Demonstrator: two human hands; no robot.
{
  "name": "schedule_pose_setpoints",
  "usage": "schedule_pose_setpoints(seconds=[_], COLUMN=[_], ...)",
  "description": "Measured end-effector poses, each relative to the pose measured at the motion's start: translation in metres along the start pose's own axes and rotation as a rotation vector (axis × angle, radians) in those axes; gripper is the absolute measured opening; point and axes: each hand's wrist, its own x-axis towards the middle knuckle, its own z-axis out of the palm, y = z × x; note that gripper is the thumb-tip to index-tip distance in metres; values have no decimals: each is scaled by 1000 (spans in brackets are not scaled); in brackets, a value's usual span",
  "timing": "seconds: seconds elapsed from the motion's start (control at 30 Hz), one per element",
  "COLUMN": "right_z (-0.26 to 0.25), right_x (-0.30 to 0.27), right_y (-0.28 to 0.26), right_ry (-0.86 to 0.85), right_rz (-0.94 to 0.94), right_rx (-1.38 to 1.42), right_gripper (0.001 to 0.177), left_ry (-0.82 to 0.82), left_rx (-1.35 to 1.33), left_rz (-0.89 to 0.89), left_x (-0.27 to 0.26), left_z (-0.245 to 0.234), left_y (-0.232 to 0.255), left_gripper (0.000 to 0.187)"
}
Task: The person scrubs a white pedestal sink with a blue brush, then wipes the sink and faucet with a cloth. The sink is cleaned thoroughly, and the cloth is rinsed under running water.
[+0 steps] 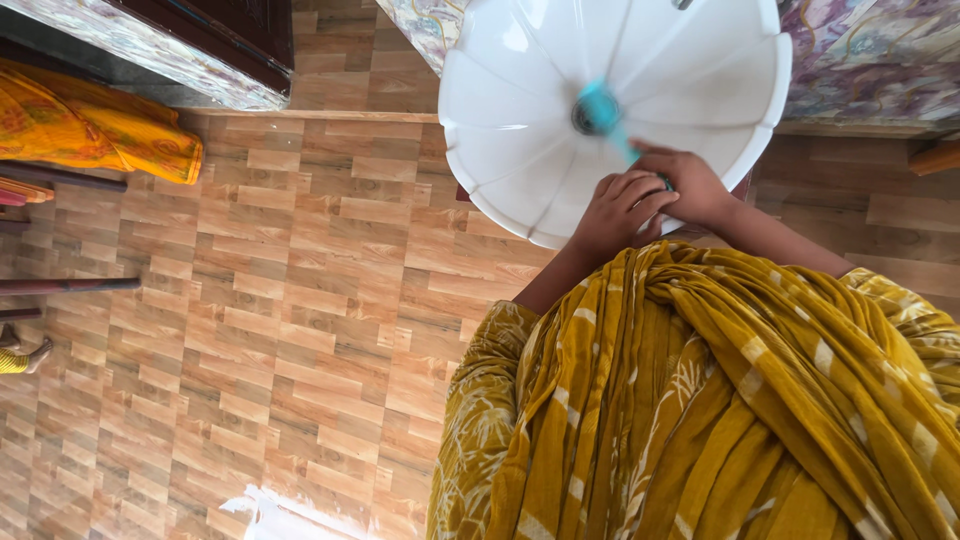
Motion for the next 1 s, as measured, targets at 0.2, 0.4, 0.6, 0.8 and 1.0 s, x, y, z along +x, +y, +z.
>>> schedule_pose_setpoints(seconds=[0.2, 0.4, 0.6, 0.8, 1.0], right_z=[8, 1, 5, 10, 2], right_x=[-3, 0, 1, -4, 13], right_y=[-4, -7, -2, -5, 12], right_ry=[126, 3, 13, 137, -39], right_rz=[-70, 2, -64, -81, -141], right_rx=[-233, -108, -150, -392, -337], right_gripper=[28, 26, 26, 26, 25], left_ry=[11, 53, 67, 26, 10], left_rx=[13, 19, 23, 40, 49], left_rz=[-9, 68, 78, -4, -28], left_x=[-1, 1, 1, -2, 1], left_z=[0, -3, -1, 1, -6], left_y=[-3, -1, -2, -3, 5], left_gripper=[39, 40, 32, 29, 33])
